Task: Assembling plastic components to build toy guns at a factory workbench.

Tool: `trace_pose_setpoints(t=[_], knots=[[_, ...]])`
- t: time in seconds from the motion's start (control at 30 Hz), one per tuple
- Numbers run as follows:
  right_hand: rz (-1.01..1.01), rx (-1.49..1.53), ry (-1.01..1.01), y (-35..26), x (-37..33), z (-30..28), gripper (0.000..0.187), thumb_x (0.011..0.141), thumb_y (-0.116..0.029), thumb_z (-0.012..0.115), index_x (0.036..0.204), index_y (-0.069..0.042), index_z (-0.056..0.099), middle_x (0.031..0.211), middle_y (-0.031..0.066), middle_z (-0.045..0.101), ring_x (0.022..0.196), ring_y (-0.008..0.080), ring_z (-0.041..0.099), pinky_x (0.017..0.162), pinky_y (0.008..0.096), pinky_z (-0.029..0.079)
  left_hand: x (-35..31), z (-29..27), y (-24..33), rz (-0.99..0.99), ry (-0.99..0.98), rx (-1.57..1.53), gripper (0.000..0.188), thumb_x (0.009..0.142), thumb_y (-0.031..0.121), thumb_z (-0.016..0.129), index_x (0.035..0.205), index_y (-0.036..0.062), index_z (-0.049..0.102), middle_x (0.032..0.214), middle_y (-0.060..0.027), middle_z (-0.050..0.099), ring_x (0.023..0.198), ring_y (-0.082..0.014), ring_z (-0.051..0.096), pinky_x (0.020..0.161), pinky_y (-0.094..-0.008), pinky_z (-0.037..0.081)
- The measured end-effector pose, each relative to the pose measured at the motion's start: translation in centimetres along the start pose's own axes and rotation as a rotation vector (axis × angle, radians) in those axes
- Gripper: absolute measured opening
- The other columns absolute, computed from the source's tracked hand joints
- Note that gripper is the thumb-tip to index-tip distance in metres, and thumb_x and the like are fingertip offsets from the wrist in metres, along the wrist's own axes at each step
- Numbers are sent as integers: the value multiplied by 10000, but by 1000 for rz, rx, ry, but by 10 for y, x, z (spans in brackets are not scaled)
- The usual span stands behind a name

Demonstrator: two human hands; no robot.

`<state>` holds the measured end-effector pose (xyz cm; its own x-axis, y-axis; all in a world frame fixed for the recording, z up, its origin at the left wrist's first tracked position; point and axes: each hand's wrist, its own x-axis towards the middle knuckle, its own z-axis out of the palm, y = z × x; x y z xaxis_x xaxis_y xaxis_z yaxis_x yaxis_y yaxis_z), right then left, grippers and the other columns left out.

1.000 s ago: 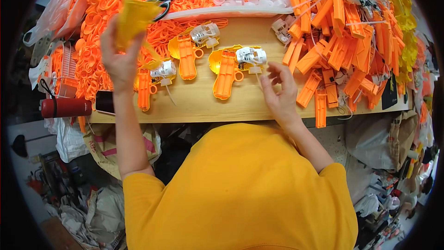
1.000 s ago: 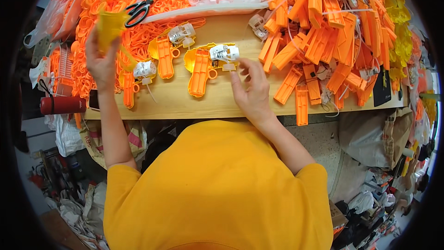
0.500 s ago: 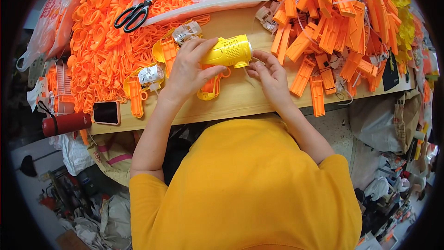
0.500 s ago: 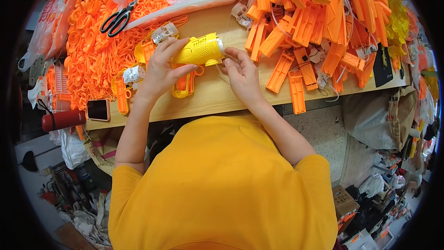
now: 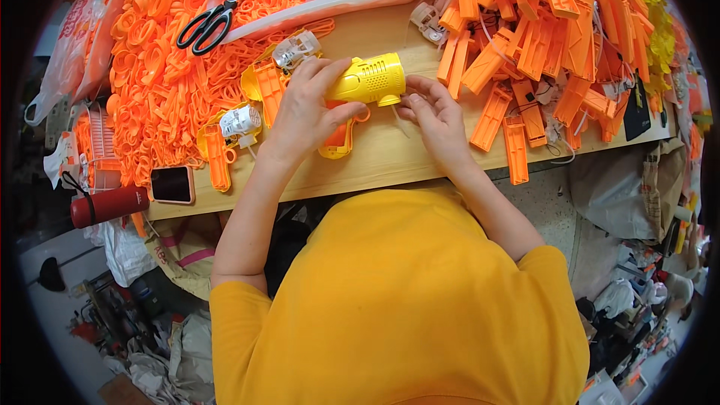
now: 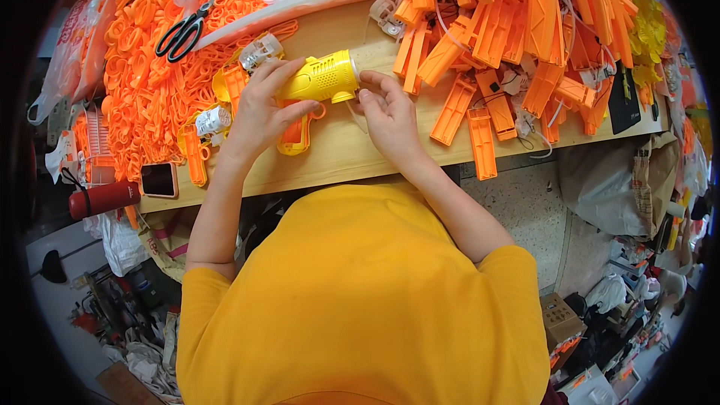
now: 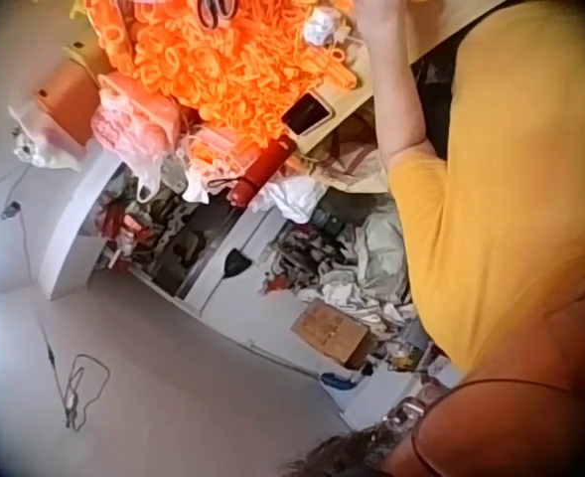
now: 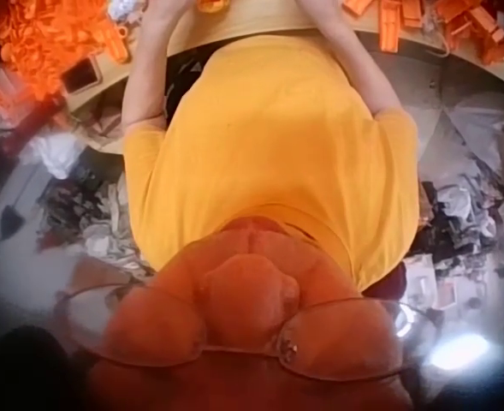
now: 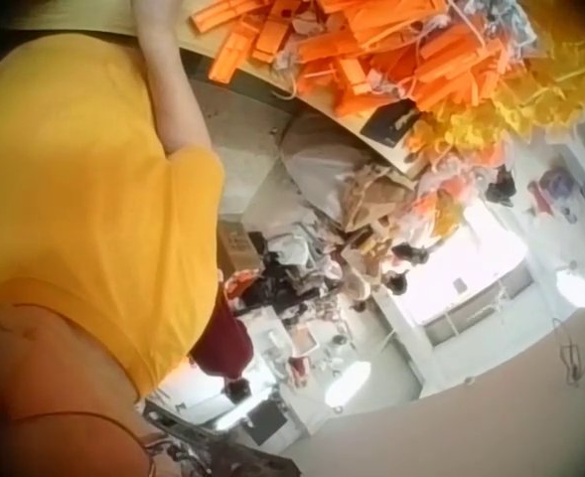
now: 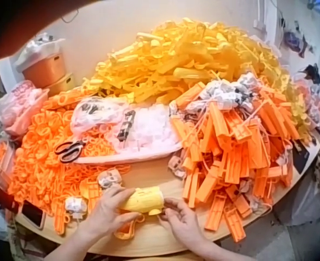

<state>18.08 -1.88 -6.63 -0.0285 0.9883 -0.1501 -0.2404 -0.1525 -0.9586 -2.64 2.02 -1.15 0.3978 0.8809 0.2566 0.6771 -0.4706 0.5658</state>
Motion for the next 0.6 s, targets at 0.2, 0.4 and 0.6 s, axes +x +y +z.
trace_pose_setpoints(t=[0.2, 0.4, 0.6], knots=[[11, 9, 1, 1, 3, -1, 322, 973, -81, 466, 1271, 41, 455, 1237, 125, 537, 1087, 191, 582, 907, 304, 513, 1, 2, 3, -54, -9, -5, 576, 669, 180, 804, 1175, 6, 593, 1084, -167, 582, 1040, -325, 559, 918, -394, 455], [27, 101, 33, -6, 4, 5, 430, 913, -82, 579, 1290, 35, 408, 1234, 135, 524, 1073, 182, 578, 894, 308, 516, -2, 3, 2, -68, 4, -37, 563, 669, 153, 799, 1178, 20, 599, 1091, -154, 579, 1016, -320, 570, 899, -389, 465], [32, 166, -25, -27, 3, 11, 602, 823, -100, 712, 1298, 18, 361, 1194, 126, 541, 1053, 180, 578, 882, 301, 494, -6, 7, 12, 79, 103, -206, 594, 648, 110, 810, 1196, 31, 596, 1139, -151, 577, 1045, -308, 576, 894, -372, 478]])
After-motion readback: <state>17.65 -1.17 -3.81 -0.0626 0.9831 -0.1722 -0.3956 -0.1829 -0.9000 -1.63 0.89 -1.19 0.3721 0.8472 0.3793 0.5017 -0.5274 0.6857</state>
